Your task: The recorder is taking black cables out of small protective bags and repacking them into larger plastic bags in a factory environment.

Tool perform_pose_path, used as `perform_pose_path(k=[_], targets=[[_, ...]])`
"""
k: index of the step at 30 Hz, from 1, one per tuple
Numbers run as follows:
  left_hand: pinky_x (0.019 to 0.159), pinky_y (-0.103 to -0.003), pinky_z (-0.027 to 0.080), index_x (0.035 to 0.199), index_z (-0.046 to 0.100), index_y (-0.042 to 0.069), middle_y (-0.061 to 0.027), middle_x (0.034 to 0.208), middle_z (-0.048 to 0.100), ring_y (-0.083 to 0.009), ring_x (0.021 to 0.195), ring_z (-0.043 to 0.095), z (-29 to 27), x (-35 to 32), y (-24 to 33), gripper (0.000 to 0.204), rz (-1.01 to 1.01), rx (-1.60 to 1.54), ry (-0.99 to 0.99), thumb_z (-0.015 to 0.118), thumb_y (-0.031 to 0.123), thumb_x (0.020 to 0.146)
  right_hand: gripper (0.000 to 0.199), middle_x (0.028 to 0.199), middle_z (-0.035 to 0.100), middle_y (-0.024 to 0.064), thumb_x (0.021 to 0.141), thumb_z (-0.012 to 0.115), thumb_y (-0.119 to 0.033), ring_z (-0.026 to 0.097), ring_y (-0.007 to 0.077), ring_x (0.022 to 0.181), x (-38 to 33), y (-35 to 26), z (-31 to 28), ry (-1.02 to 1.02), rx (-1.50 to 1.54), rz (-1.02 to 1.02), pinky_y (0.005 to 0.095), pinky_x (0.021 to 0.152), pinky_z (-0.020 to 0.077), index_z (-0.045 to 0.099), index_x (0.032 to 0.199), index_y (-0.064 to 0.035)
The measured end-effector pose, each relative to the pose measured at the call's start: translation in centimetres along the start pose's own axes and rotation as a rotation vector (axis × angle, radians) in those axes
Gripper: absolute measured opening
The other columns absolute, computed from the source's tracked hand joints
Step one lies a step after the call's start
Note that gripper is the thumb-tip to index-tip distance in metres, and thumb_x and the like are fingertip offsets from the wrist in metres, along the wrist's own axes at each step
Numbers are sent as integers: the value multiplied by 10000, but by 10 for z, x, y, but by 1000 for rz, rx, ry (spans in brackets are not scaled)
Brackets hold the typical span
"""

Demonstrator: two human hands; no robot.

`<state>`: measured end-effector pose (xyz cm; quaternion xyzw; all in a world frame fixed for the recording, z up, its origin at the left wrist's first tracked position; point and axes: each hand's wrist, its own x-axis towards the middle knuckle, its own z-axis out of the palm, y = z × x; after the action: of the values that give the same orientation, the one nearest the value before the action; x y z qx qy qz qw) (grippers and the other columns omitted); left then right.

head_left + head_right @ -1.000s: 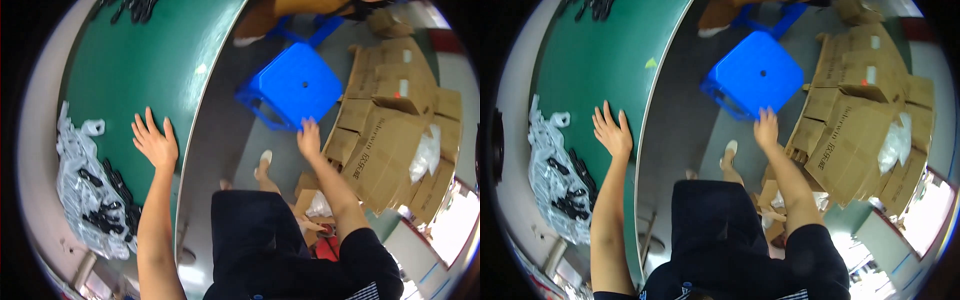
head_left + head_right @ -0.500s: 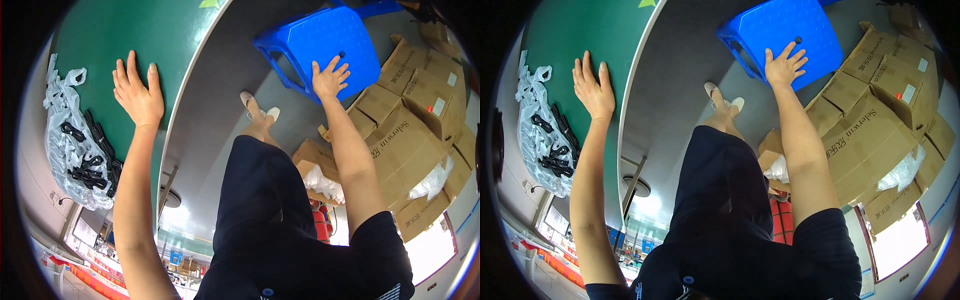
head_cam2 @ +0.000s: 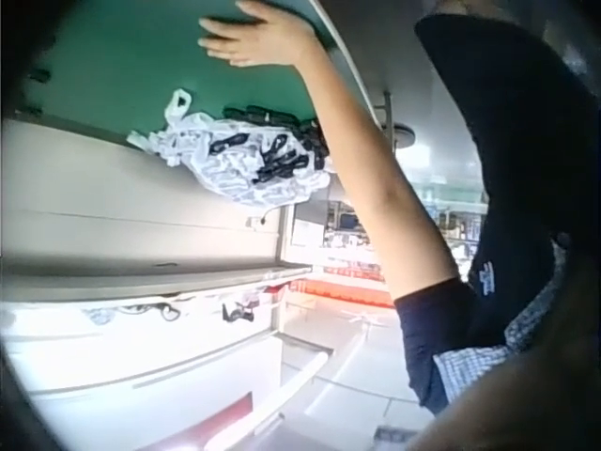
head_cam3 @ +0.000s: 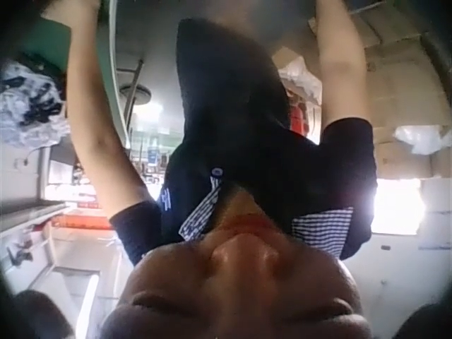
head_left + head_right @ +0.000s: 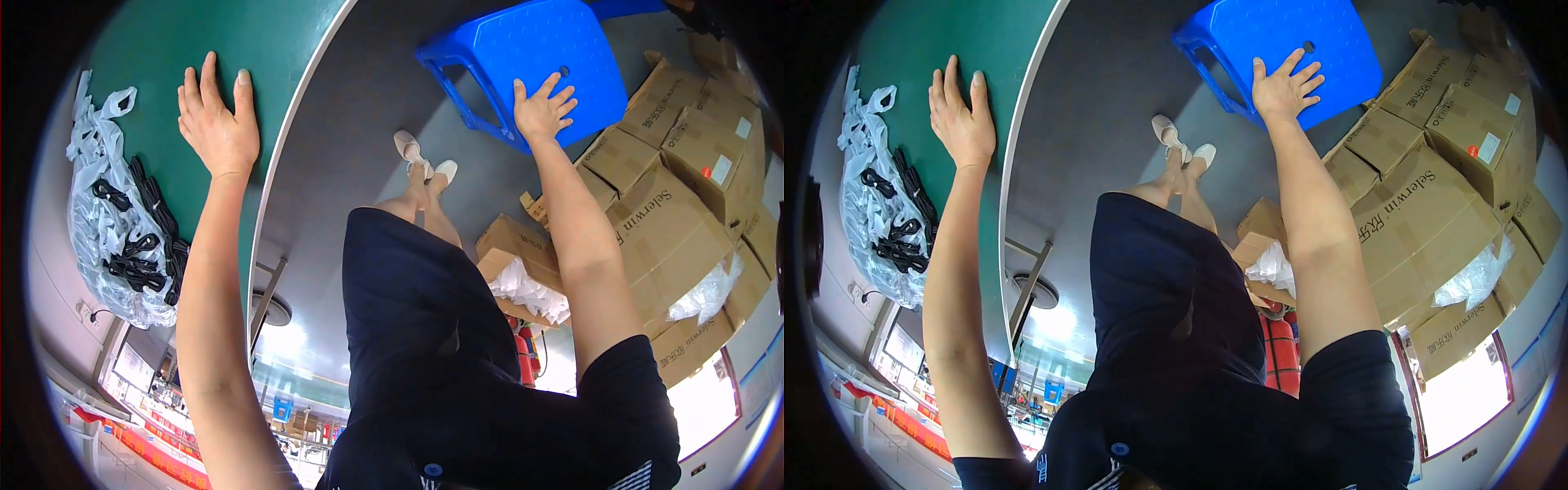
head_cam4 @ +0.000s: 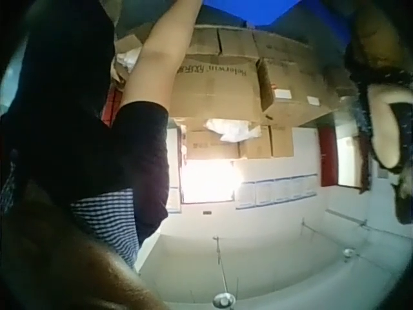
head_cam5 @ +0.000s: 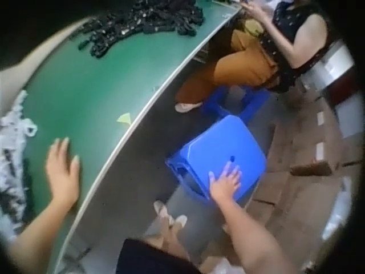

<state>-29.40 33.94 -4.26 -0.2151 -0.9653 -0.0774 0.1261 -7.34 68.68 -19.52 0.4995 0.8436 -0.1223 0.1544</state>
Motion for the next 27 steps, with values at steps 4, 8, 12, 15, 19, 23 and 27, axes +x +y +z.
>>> perform_pose_path(k=[4, 8, 12, 15, 19, 23, 27], targets=[[1069, -525, 224, 1386, 429, 208, -163, 1444, 362, -361, 1343, 302, -1, -1, -1, 569, -1, -9, 7, 458, 522, 911, 878, 1518, 19, 288, 886, 404, -629, 11, 477, 1400, -1, -1, 2, 16, 7, -2, 645, 1079, 109, 62, 1501, -103], [1068, -535, 223, 1380, 436, 209, -157, 1446, 355, -362, 1344, 302, 1, -1, 2, 559, -6, -11, 6, 481, 502, 906, 894, 1521, 27, 279, 871, 409, -654, 31, 472, 1400, 4, 5, 8, 22, -12, 13, 642, 1076, 129, 65, 1503, -123], [1077, -548, 216, 1385, 428, 211, -158, 1447, 352, -367, 1347, 296, -1, 5, 7, 560, -30, 0, -4, 494, 489, 904, 909, 1525, 37, 268, 857, 412, -675, 45, 467, 1400, 9, 4, 3, 30, -15, 20, 639, 1074, 143, 59, 1505, -143], [1074, -569, 216, 1392, 415, 208, -163, 1452, 342, -375, 1352, 287, -10, 9, 6, 568, -56, 34, -23, 511, 465, 895, 903, 1522, 51, 271, 856, 437, -657, 62, 472, 1395, 12, -6, -4, 21, -8, 9, 646, 1063, 165, 78, 1503, -139], [1077, -599, 195, 1401, 389, 193, -163, 1474, 304, -388, 1371, 248, -16, 14, 12, 620, -110, 23, -91, 550, 441, 857, 915, 1513, 91, 274, 837, 490, -647, 97, 503, 1374, 12, -4, -14, 16, -47, 2, 690, 1003, 235, 110, 1497, -141], [1075, -599, 190, 1394, 382, 175, -172, 1476, 280, -398, 1372, 226, -22, 11, 10, 646, -146, -7, -143, 579, 412, 827, 914, 1509, 94, 277, 838, 507, -634, 129, 503, 1365, 12, -2, -8, -39, -95, 16, 656, 1014, 275, 109, 1497, -141], [1086, -599, 169, 1411, 369, 173, -201, 1483, 256, -413, 1373, 210, -44, 1, 1, 658, -220, -31, -217, 546, 458, 845, 931, 1509, 66, 288, 848, 498, -635, 127, 493, 1371, 15, 4, 10, -105, -182, -27, 622, 1025, 298, 47, 1501, -150]])
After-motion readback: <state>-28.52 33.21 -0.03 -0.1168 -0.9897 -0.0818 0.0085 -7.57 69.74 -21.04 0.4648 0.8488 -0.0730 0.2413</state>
